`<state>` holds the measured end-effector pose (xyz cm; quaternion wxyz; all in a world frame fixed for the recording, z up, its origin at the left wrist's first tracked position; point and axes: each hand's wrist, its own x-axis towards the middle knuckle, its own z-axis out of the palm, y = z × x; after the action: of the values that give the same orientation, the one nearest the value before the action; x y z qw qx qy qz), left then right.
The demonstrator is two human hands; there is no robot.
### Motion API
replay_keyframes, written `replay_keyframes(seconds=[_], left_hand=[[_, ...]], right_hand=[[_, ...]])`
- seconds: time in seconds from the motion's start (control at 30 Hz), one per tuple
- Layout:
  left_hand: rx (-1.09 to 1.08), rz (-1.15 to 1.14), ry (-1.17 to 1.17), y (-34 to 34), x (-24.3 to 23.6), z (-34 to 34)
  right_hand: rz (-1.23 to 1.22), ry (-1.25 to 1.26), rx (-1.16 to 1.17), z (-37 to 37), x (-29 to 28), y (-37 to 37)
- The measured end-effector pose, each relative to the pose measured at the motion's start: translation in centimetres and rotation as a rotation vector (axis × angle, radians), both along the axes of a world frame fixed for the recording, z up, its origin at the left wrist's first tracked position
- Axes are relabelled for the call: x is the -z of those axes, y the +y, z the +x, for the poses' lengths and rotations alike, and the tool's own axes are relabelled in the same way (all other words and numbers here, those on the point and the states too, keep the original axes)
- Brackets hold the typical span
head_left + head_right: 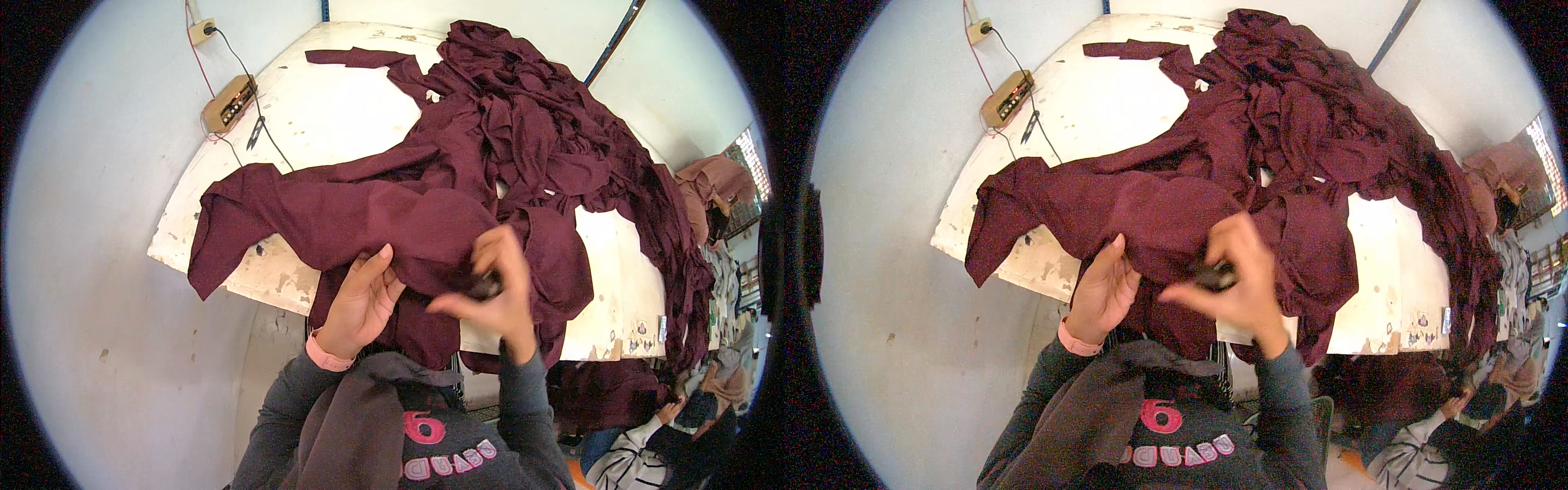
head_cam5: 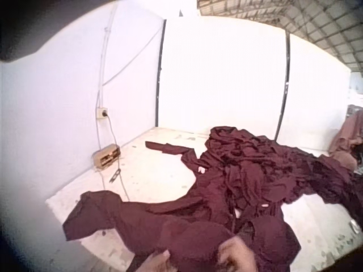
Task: The person uses shears to cut a maroon shirt on a work table. They repeatedly lift, fold, and trim sections of the garment, then place the cut pieces back on the table.
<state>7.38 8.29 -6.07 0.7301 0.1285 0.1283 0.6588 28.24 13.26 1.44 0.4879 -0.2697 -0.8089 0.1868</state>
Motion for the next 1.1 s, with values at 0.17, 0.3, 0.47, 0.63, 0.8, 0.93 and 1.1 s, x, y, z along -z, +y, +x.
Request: replay_keyframes(seconds=[0.17, 0.3, 0.47, 0.63, 0.8, 0.93, 1.1], left_hand=[[0.025, 0.251, -0.098, -0.9, -0.4, -1.9], [-0.404, -0.016, 0.235, 1.1, -3.2, -4.3], [-0.553, -0.048, 0.213, 1.7, -2.1, -10.2], [-0.616, -0.005, 0.236, 1.8, -1.3, -13.7], [-0.644, 0.02, 0.246, 1.0, -0.9, -16.3], [-0.67, 0.007, 0.305, 0.5, -0.2, -17.0], [-0.597, 0.061, 0.328, 0.3, -0.5, -16.4]], right_hand=[[0.143, -0.298, 0.138, -0.7, 2.4, -2.6], [0.175, -0.15, 0.219, 2.0, 1.6, -1.9], [0.167, -0.15, 0.306, 4.5, 1.7, -1.9], [0.035, -0.059, 0.412, 6.2, 2.1, -2.1], [-0.067, -0.002, 0.582, 8.3, 2.4, -1.8], [-0.128, -0.006, 0.64, 9.4, 3.0, -1.3], [-0.192, 0.025, 0.61, 10.4, 4.6, -0.2]])
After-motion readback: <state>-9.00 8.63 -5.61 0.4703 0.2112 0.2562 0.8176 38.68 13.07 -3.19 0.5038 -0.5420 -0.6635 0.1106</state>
